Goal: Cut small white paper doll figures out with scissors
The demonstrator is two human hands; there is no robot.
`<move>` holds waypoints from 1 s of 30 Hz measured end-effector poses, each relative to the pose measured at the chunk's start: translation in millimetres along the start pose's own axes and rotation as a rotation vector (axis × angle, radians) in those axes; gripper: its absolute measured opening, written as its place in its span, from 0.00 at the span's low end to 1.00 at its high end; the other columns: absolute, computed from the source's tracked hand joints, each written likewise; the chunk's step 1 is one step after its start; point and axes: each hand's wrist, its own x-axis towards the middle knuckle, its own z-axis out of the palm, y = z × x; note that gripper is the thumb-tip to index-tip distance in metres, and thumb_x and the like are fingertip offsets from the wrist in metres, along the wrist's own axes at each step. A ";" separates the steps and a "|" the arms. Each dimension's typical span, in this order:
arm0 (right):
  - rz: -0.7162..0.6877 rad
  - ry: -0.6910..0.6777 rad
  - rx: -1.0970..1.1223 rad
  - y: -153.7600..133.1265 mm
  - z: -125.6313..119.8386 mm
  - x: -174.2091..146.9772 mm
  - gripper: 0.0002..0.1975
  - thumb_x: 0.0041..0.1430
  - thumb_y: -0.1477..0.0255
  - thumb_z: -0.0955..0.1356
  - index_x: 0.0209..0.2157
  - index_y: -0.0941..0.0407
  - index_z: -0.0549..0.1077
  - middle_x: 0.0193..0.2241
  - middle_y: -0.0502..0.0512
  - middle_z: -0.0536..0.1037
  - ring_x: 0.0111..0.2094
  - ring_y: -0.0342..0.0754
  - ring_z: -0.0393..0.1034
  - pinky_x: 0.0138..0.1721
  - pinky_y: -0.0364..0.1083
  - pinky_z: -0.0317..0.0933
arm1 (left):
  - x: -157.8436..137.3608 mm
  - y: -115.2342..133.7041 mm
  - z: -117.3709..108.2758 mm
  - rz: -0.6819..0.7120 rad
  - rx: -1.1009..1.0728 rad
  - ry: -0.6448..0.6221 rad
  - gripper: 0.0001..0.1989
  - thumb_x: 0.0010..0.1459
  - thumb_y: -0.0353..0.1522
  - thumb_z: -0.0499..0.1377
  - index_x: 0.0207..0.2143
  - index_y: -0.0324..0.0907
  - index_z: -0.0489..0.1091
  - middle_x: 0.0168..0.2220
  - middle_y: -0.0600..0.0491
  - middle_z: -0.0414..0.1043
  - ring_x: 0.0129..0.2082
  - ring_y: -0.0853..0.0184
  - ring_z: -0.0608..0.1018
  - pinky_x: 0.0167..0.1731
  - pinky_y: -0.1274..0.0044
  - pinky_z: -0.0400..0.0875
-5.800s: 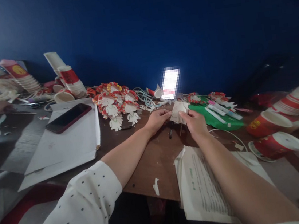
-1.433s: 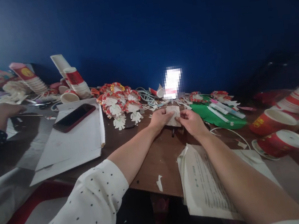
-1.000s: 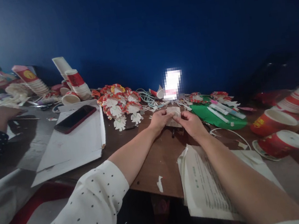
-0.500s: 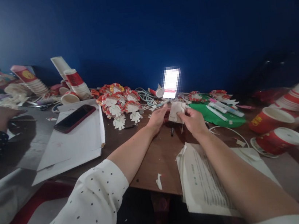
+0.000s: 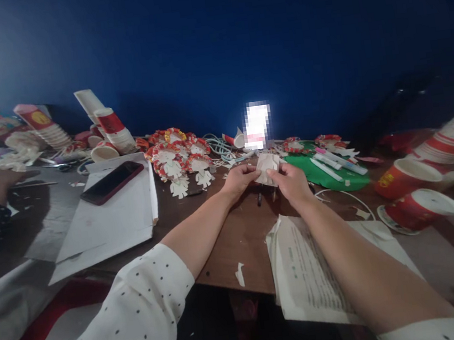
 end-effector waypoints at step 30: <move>-0.069 -0.108 -0.068 -8.3 7.3 -5.7 0.30 0.48 0.41 0.70 0.29 0.57 0.78 0.24 0.52 0.77 0.29 0.49 0.68 0.32 0.45 0.61 | 3.5 -5.9 -0.3 -0.011 -0.172 -0.052 0.15 0.41 0.32 0.75 0.31 0.35 0.77 0.26 0.53 0.78 0.26 0.71 0.76 0.35 0.75 0.71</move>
